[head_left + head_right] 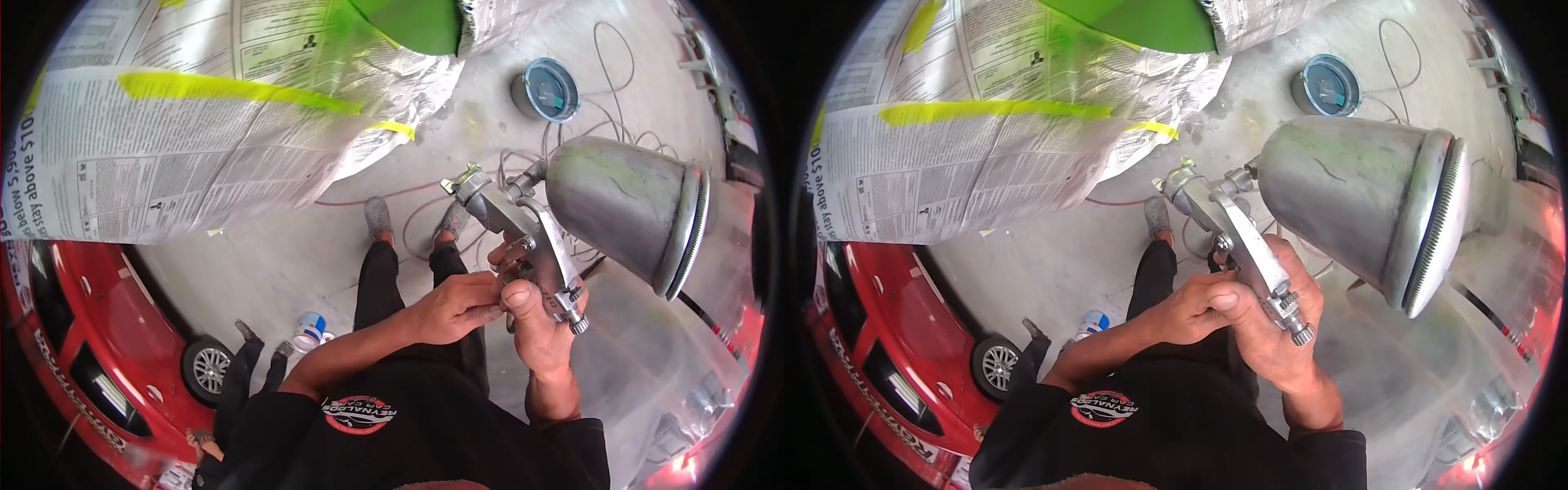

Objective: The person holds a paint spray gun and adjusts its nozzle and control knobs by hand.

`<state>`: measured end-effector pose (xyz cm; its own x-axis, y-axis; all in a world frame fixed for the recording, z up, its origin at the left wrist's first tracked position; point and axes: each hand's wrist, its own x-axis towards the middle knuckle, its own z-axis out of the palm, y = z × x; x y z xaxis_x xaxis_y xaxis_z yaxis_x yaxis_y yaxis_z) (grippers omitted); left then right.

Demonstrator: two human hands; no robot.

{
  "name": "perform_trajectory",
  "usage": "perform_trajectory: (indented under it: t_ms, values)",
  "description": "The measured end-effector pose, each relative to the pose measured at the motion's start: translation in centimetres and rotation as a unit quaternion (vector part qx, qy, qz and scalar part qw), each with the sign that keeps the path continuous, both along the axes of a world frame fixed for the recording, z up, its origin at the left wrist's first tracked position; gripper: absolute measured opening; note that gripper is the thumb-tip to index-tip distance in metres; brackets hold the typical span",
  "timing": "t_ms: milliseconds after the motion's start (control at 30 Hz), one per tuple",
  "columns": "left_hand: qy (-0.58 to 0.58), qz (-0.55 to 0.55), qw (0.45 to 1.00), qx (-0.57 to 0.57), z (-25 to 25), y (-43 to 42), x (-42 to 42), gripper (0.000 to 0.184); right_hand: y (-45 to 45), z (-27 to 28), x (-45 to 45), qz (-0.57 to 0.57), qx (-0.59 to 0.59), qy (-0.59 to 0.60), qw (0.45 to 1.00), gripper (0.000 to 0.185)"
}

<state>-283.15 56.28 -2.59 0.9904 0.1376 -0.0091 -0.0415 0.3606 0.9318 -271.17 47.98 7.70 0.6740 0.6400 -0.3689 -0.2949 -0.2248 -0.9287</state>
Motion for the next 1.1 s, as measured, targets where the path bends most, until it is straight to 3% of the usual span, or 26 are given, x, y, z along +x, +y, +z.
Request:
perform_trajectory:
  t_ms: [167,267,500,633,1100]
  values:
    - [0.051,0.013,0.995,-0.086,-0.4,-0.8,-0.4,0.037,-0.3,0.7,1.5,-0.017,0.003,-0.021,1.000,0.059]
    - [0.053,-0.040,0.998,-0.014,-1.2,0.2,-1.0,0.046,-0.4,0.7,2.3,-0.026,-0.010,-0.067,0.997,0.064]
    - [0.095,-0.056,0.993,0.041,-2.3,0.9,-2.3,0.041,0.0,1.3,3.0,-0.041,-0.036,-0.069,0.996,0.064]
    - [0.078,-0.039,0.995,0.046,-2.0,0.9,-1.5,0.040,0.5,1.5,2.8,-0.037,-0.009,-0.014,0.999,0.061]
    - [0.062,-0.014,0.996,0.069,-2.6,0.6,-1.8,0.041,1.4,-0.2,1.4,0.048,-0.031,-0.091,0.994,0.047]
